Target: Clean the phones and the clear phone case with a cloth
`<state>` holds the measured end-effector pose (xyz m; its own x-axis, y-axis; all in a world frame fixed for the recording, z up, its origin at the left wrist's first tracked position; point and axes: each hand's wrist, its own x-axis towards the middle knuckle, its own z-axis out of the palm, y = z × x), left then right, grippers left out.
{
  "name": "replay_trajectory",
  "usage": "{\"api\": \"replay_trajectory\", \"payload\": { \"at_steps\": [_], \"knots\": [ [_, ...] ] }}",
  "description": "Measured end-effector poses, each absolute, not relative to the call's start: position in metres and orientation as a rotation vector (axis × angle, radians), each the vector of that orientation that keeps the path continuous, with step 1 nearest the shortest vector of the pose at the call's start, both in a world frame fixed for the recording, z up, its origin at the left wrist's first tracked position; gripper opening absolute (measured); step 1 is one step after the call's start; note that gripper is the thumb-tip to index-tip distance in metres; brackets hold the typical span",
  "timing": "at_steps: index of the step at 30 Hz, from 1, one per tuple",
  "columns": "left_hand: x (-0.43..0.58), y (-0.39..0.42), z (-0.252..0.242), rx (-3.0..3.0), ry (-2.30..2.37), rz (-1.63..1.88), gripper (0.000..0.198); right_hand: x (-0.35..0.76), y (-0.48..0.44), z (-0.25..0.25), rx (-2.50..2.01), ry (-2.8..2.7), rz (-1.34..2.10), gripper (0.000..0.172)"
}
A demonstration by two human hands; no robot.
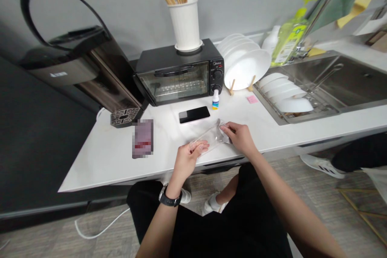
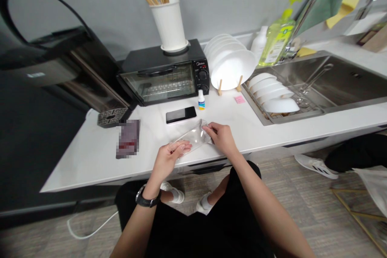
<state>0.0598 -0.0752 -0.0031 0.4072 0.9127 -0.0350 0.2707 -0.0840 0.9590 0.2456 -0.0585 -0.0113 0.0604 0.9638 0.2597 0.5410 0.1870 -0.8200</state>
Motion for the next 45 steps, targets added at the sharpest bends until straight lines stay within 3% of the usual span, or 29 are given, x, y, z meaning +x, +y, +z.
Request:
{"api": "replay_trajectory", "payload": {
  "at_steps": [11, 17, 23, 26, 28, 31, 34, 40, 45],
  "knots": [
    [0.061, -0.073, 0.001, 1.624, 1.104, 0.663, 0.031, 0.252, -0.06, -0.007, -1.444, -1.62, 0.565, 0.024],
    [0.07, -0.071, 0.005, 1.804, 1.185, 0.782, 0.027, 0.254, -0.061, -0.012, -1.509, -1.449, 0.426, 0.025],
    [0.059, -0.066, 0.004, 2.282, 1.236, 0.679, 0.039, 0.27, -0.069, -0.007, -1.583, -1.294, 0.221, 0.029],
    [0.056, -0.068, 0.005, 2.4, 1.21, 0.624, 0.055, 0.26, -0.073, -0.003, -1.561, -1.431, 0.209, 0.027],
    [0.056, -0.069, 0.005, 2.409, 1.231, 0.636, 0.053, 0.24, -0.076, -0.001, -1.512, -1.584, 0.239, 0.022],
    [0.053, -0.069, 0.004, 2.337, 1.284, 0.701, 0.053, 0.204, -0.084, -0.001, -1.465, -1.928, 0.196, 0.035],
    [0.047, -0.067, 0.002, 2.241, 1.304, 0.756, 0.073, 0.183, -0.091, -0.001, -1.412, -2.301, 0.069, 0.053],
    [0.038, -0.064, 0.0, 2.143, 1.291, 0.796, 0.085, 0.204, -0.078, -0.003, -1.574, -2.262, -0.078, 0.051],
    [0.036, -0.063, -0.001, 2.137, 1.302, 0.796, 0.083, 0.181, -0.083, -0.004, -1.505, -2.346, -0.001, 0.061]
  ]
}}
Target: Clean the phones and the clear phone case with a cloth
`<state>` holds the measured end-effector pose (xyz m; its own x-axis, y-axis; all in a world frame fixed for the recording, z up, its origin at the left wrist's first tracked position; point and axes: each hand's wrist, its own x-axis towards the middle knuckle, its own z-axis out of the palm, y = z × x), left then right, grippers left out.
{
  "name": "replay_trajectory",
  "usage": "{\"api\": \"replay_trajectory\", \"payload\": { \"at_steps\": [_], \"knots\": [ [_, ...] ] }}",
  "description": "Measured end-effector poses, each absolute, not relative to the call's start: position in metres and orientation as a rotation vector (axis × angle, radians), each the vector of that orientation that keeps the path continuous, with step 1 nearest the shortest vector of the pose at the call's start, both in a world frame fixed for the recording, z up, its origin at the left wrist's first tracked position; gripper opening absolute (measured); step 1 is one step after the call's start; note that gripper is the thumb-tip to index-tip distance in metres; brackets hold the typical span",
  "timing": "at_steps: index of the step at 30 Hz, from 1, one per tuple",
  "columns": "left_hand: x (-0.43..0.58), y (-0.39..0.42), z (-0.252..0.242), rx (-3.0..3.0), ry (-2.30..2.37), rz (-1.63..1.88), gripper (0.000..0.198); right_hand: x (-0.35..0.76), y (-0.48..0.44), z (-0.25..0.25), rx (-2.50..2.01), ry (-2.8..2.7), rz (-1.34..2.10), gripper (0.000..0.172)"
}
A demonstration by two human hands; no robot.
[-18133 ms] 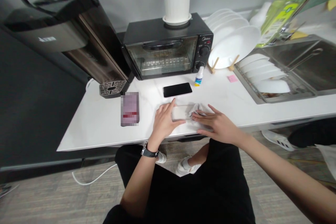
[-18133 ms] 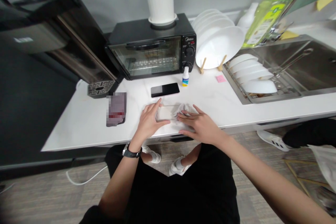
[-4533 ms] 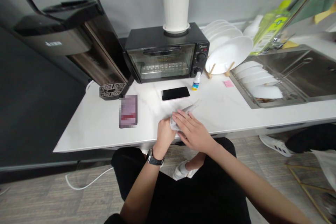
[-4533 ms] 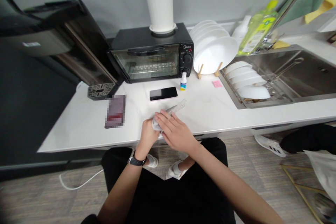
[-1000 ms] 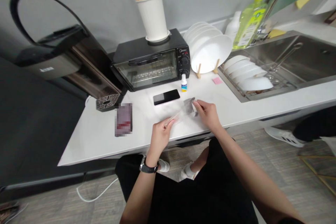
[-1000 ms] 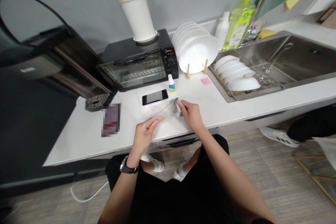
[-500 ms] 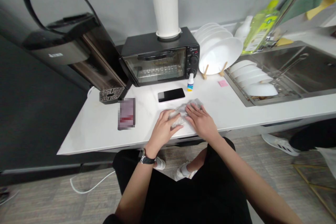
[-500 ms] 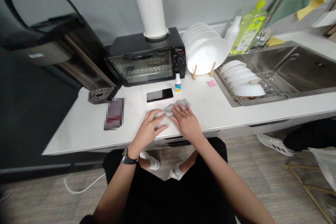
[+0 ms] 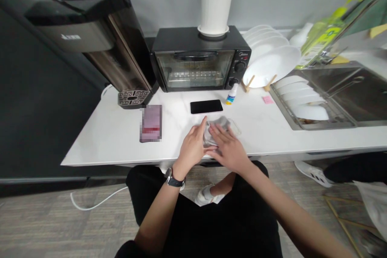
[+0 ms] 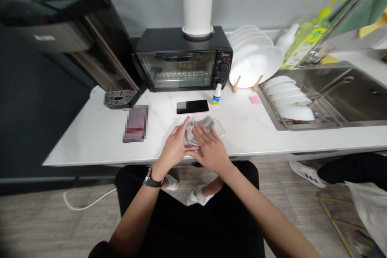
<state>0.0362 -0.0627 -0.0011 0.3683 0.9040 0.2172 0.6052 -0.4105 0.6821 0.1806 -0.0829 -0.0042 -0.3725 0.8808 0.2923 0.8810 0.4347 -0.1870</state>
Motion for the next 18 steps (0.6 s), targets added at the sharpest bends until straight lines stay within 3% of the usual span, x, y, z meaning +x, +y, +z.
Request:
{"api": "replay_trajectory", "payload": {
  "at_steps": [5, 11, 15, 18],
  "knots": [
    [0.033, -0.062, -0.003, 2.162, 1.321, 0.789, 0.084, 0.188, -0.095, -0.001, -1.352, -2.516, 0.121, 0.052],
    [0.036, -0.059, -0.002, 2.158, 1.285, 0.781, 0.086, 0.207, -0.084, -0.002, -1.618, -2.314, -0.013, 0.051],
    [0.036, -0.06, -0.001, 2.127, 1.285, 0.781, 0.079, 0.179, -0.09, -0.003, -1.398, -2.459, 0.116, 0.057],
    [0.036, -0.061, -0.001, 2.128, 1.275, 0.751, 0.08, 0.191, -0.096, -0.001, -1.335, -2.501, 0.19, 0.049]
  ]
}}
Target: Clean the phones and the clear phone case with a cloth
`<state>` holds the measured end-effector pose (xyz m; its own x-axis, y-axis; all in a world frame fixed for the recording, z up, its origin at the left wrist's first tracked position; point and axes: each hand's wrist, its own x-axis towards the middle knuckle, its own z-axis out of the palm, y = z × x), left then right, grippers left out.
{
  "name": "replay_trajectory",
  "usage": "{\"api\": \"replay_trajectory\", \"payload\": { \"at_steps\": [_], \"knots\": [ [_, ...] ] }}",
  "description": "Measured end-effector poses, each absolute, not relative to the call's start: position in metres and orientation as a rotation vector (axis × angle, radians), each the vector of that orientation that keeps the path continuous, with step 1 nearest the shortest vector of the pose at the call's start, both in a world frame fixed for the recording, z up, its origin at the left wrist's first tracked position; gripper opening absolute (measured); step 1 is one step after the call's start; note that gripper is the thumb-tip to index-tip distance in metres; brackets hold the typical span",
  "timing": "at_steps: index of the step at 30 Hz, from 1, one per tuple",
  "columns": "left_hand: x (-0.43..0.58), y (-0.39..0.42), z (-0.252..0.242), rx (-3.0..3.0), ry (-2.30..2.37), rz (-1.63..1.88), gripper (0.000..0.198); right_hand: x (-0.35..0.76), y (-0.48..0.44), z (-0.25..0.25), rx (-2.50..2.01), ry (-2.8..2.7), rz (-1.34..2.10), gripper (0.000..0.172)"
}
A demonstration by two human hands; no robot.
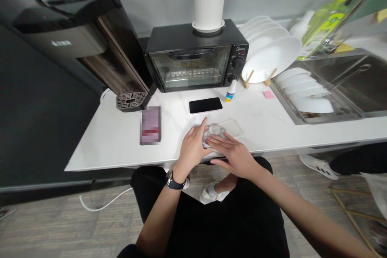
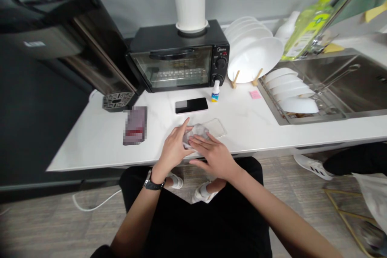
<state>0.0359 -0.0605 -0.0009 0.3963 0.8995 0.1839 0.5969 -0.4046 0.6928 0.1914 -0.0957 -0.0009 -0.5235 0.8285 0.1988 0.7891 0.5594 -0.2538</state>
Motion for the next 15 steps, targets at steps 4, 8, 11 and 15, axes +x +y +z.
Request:
{"api": "replay_trajectory", "payload": {
  "at_steps": [4, 8, 11, 15],
  "knots": [
    [0.038, -0.058, -0.001, 2.137, 1.28, 0.743, 0.084, 0.226, -0.091, -0.002, -1.58, -2.343, 0.097, 0.042],
    [0.04, -0.057, -0.001, 2.143, 1.26, 0.752, 0.084, 0.204, -0.087, -0.004, -1.621, -2.287, 0.029, 0.051],
    [0.039, -0.059, -0.001, 2.148, 1.272, 0.745, 0.08, 0.18, -0.094, -0.004, -1.447, -2.406, 0.113, 0.056],
    [0.039, -0.06, -0.002, 2.158, 1.287, 0.739, 0.083, 0.204, -0.102, -0.003, -1.447, -2.442, 0.17, 0.047]
  ]
}}
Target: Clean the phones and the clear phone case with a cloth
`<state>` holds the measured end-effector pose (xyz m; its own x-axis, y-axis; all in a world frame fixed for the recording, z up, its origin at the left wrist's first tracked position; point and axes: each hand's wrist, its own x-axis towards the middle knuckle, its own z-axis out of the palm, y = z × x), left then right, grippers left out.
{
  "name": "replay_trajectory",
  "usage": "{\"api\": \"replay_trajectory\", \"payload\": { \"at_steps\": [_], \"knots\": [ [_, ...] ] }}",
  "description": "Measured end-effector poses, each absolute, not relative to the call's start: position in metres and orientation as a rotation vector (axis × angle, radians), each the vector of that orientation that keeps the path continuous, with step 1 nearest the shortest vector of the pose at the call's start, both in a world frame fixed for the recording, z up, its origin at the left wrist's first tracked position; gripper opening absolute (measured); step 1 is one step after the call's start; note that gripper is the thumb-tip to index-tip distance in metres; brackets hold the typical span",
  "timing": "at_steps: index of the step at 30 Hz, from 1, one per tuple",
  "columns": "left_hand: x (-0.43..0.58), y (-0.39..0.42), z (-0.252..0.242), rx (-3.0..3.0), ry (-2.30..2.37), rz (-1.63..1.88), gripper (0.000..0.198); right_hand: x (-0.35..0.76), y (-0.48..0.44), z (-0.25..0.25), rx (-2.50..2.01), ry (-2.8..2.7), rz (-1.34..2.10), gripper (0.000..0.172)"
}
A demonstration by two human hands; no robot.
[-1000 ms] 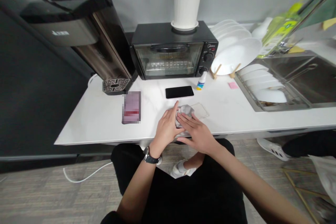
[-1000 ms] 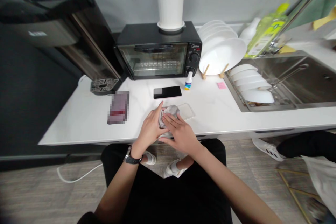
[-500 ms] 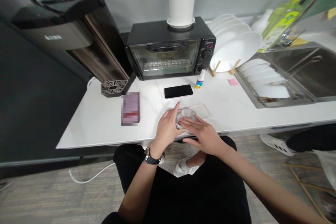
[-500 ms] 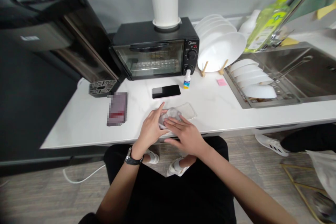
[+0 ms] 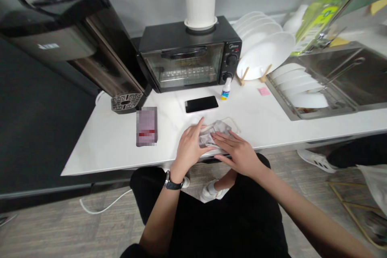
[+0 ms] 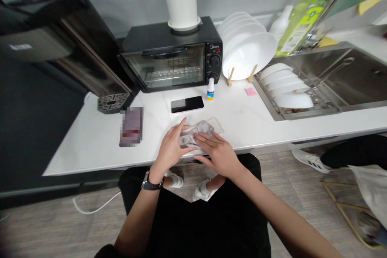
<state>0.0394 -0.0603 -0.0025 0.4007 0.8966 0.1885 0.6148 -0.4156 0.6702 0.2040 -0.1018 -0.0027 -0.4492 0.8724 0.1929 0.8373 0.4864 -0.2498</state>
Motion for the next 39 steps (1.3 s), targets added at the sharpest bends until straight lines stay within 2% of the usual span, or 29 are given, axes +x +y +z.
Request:
{"api": "replay_trajectory", "payload": {
  "at_steps": [3, 6, 12, 18, 21, 26, 29, 33, 39],
  "knots": [
    [0.042, -0.06, -0.002, 2.156, 1.294, 0.735, 0.082, 0.231, -0.097, -0.002, -1.62, -2.344, 0.091, 0.042],
    [0.042, -0.059, -0.003, 2.159, 1.286, 0.752, 0.078, 0.224, -0.09, -0.003, -1.717, -2.266, 0.013, 0.045],
    [0.04, -0.06, -0.008, 2.207, 1.301, 0.702, 0.073, 0.178, -0.1, -0.005, -1.521, -2.4, 0.134, 0.051],
    [0.046, -0.061, -0.005, 2.301, 1.29, 0.652, 0.08, 0.219, -0.1, -0.009, -1.647, -2.303, 0.1, 0.042],
    [0.047, -0.06, -0.005, 2.332, 1.29, 0.628, 0.08, 0.212, -0.092, -0.012, -1.711, -2.231, 0.03, 0.046],
    [0.046, -0.06, -0.008, 2.359, 1.351, 0.603, 0.076, 0.178, -0.1, -0.009, -1.495, -2.394, 0.125, 0.054],
    [0.047, -0.06, -0.006, 2.358, 1.346, 0.599, 0.076, 0.196, -0.106, -0.007, -1.463, -2.416, 0.165, 0.048],
    [0.05, -0.06, -0.004, 2.352, 1.329, 0.632, 0.079, 0.224, -0.099, -0.007, -1.659, -2.255, 0.069, 0.042],
    [0.047, -0.06, -0.005, 2.346, 1.365, 0.647, 0.069, 0.181, -0.099, -0.005, -1.507, -2.364, 0.149, 0.052]
  ]
}}
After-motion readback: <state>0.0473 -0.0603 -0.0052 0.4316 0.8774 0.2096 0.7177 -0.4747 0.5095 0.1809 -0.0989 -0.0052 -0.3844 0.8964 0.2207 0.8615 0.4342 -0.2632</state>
